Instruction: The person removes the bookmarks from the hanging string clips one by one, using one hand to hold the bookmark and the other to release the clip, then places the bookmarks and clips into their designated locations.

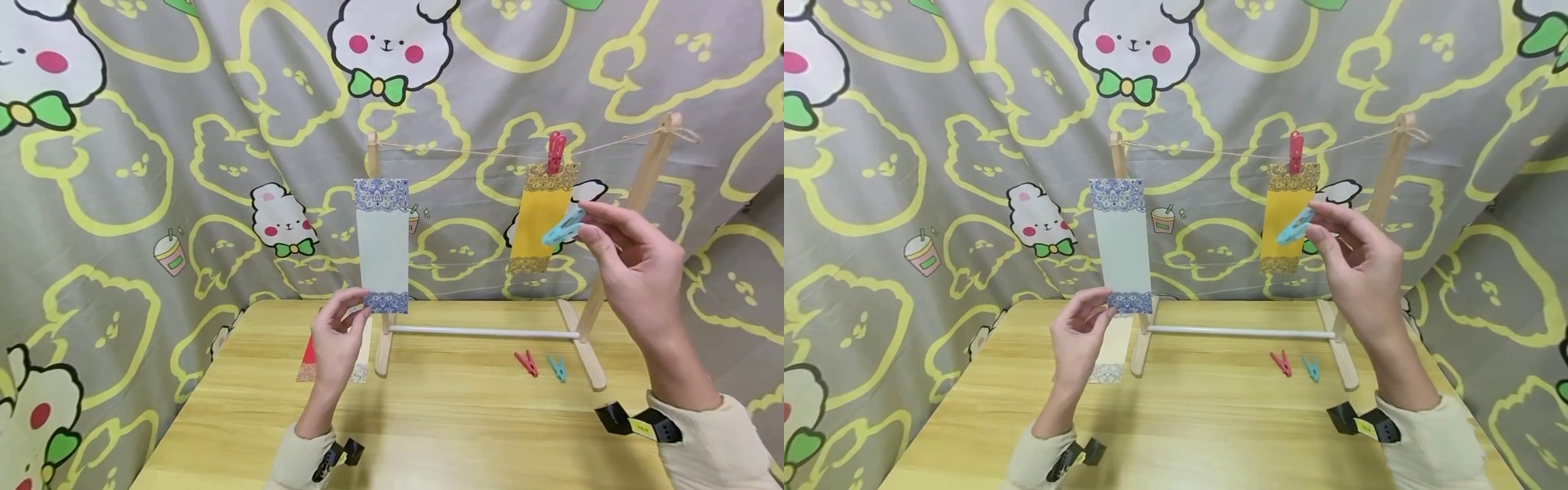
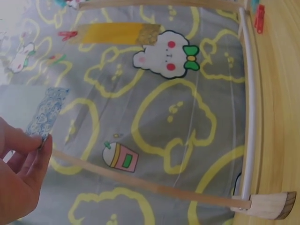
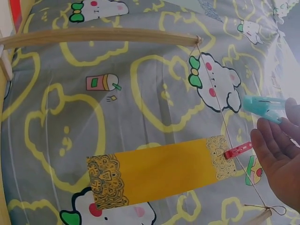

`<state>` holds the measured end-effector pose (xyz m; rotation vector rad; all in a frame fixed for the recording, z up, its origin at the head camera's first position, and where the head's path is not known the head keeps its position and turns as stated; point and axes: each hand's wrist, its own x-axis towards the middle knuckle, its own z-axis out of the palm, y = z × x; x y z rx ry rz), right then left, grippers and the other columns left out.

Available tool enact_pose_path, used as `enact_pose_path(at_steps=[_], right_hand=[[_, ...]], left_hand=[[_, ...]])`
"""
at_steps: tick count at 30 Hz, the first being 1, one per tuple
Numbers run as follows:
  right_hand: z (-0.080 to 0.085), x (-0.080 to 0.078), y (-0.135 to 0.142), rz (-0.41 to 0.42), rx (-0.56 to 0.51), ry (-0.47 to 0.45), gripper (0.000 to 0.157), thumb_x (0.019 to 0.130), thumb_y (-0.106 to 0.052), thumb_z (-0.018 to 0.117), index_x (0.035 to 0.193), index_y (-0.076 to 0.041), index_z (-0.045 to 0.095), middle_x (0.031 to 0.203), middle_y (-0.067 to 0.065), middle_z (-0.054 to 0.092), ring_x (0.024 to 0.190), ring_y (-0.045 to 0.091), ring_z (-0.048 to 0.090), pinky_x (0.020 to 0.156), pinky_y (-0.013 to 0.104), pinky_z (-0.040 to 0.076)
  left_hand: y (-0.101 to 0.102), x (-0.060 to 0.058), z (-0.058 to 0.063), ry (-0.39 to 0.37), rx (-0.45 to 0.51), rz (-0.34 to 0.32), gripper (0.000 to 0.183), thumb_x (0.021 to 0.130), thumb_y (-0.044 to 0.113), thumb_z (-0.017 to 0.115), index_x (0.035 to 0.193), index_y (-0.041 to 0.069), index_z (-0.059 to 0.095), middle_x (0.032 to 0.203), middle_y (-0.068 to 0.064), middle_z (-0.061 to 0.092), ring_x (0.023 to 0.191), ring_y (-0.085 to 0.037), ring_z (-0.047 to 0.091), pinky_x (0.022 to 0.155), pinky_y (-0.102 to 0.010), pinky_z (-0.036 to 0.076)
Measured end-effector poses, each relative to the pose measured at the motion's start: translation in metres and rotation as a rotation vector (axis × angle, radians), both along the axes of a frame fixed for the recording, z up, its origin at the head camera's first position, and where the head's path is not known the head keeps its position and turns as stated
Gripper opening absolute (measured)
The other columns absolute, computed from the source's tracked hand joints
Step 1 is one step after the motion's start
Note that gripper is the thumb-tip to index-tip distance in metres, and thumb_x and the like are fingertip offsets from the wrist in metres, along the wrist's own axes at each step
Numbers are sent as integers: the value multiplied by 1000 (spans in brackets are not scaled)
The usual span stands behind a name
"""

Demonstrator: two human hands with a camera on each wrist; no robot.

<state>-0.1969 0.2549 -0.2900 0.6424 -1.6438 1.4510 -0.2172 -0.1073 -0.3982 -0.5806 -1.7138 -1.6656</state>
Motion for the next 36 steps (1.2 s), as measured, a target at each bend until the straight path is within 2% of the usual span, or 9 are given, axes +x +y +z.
enact_pose_path(at_steps=[6, 11, 18, 25, 30, 36], right_hand=[[-14, 2, -2, 43, -62, 1, 32, 90, 18, 66, 121, 19, 64, 110, 15, 73, 97, 15, 71, 90, 18, 55], [-24, 2, -2, 115, -144, -3, 32, 88, 20, 66, 120, 22, 62, 109, 17, 73, 98, 18, 71, 90, 19, 56], [-37, 2, 0, 114, -173, 8, 32, 87, 20, 66, 119, 24, 61, 109, 16, 74, 97, 17, 72, 90, 19, 55], [-49, 5, 1, 102, -211, 18, 31, 87, 21, 67, 117, 26, 60, 104, 15, 74, 94, 17, 71, 88, 18, 56], [-57, 7, 3, 128, -260, 13, 32, 87, 22, 65, 118, 27, 59, 105, 17, 73, 93, 18, 70, 88, 19, 56], [-65, 8, 5, 186, -334, -7, 32, 87, 25, 62, 118, 30, 56, 105, 19, 73, 88, 20, 72, 86, 22, 58]], left_hand=[[-11, 3, -1, -6, -13, 25, 30, 85, -21, 69, 111, -8, 70, 109, -24, 69, 100, -14, 69, 85, -26, 60], [-19, 3, 0, -8, 0, 46, 30, 84, -22, 70, 110, -8, 71, 107, -26, 71, 99, -13, 72, 83, -24, 60], [-28, 5, 1, -3, -3, 71, 31, 83, -23, 70, 110, -7, 73, 109, -25, 71, 96, -13, 73, 84, -24, 60], [-34, 7, 0, 17, 22, 65, 30, 83, -23, 69, 110, -10, 71, 109, -26, 70, 94, -13, 72, 84, -24, 60], [-42, 8, -1, 11, 41, 88, 30, 83, -23, 69, 110, -10, 71, 108, -24, 71, 91, -14, 71, 84, -23, 60], [-51, 10, -1, 11, 41, 146, 27, 86, -20, 69, 111, -10, 71, 108, -22, 72, 97, -13, 72, 80, -19, 59]])
